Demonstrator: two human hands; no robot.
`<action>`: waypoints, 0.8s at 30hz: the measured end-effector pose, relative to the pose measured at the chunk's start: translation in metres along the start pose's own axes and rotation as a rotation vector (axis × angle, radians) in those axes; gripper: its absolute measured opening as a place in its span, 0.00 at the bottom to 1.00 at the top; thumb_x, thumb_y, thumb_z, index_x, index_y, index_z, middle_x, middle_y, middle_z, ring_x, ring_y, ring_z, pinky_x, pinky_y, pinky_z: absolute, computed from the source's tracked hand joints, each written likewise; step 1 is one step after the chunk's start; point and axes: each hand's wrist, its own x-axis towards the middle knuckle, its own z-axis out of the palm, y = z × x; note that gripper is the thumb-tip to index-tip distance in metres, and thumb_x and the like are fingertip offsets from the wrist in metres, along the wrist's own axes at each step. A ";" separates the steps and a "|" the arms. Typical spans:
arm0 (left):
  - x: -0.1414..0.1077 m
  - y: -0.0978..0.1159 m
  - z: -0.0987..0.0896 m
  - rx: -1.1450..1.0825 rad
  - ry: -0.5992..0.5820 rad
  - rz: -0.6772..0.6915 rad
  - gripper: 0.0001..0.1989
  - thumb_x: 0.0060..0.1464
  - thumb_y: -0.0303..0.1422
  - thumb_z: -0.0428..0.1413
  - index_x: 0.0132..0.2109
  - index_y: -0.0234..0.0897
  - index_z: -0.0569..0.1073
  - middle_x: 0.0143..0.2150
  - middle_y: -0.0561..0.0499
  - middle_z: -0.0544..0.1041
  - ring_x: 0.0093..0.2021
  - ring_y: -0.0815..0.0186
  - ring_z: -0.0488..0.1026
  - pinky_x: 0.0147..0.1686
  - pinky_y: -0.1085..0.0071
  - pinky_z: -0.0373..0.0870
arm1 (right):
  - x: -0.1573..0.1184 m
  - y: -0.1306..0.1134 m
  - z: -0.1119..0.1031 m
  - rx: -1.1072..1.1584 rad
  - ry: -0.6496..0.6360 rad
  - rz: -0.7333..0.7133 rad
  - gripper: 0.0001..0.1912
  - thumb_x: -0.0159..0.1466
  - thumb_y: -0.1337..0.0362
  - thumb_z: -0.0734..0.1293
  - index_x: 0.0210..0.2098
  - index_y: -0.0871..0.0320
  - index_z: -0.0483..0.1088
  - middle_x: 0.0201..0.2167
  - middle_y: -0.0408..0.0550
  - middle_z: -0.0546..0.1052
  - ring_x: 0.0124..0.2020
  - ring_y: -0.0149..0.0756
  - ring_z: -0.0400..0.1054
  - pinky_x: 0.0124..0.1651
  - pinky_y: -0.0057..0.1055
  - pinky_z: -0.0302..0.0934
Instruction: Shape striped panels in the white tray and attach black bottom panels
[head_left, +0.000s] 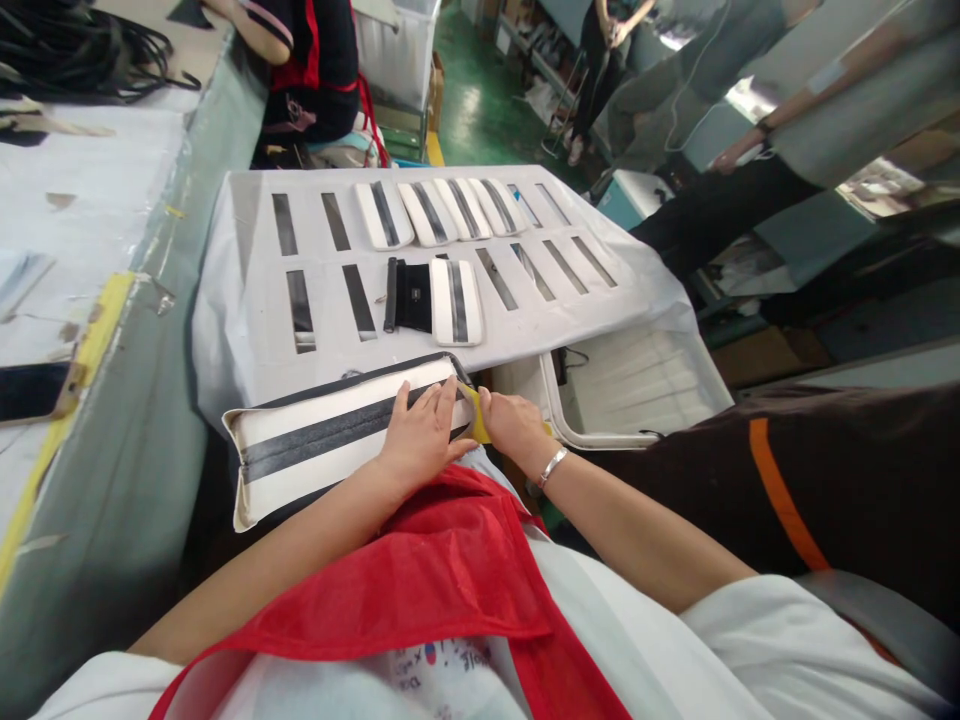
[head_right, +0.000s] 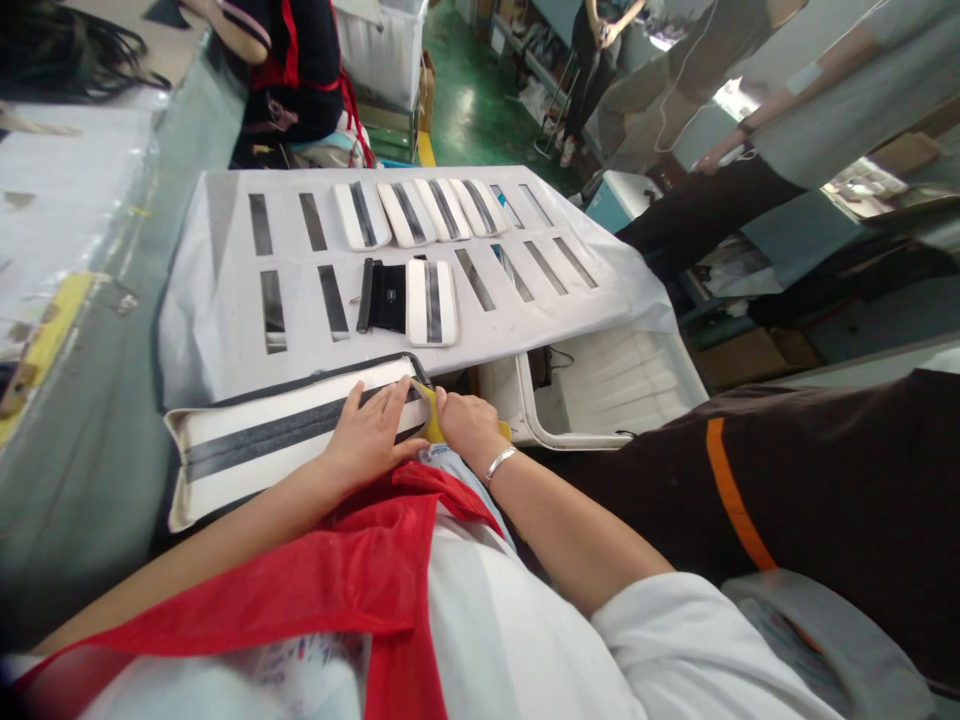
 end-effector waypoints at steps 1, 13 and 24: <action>0.002 0.000 -0.003 0.005 0.006 -0.015 0.38 0.56 0.44 0.52 0.66 0.26 0.50 0.61 0.34 0.65 0.60 0.53 0.62 0.63 0.47 0.42 | 0.003 0.000 0.000 -0.020 -0.005 -0.022 0.31 0.71 0.57 0.44 0.39 0.64 0.74 0.35 0.59 0.78 0.40 0.42 0.73 0.42 0.32 0.64; 0.008 -0.006 -0.001 0.056 0.201 -0.102 0.39 0.49 0.45 0.60 0.63 0.30 0.58 0.59 0.37 0.66 0.57 0.51 0.63 0.56 0.55 0.58 | 0.031 0.000 -0.009 -0.230 -0.018 -0.281 0.31 0.71 0.56 0.41 0.48 0.61 0.70 0.40 0.58 0.77 0.43 0.44 0.72 0.43 0.36 0.63; 0.016 -0.008 0.003 0.057 0.038 -0.178 0.39 0.56 0.49 0.51 0.67 0.32 0.51 0.69 0.40 0.49 0.68 0.53 0.46 0.63 0.43 0.43 | 0.040 -0.002 -0.021 -0.293 -0.069 -0.388 0.27 0.72 0.57 0.44 0.56 0.63 0.65 0.45 0.62 0.75 0.48 0.44 0.70 0.49 0.40 0.62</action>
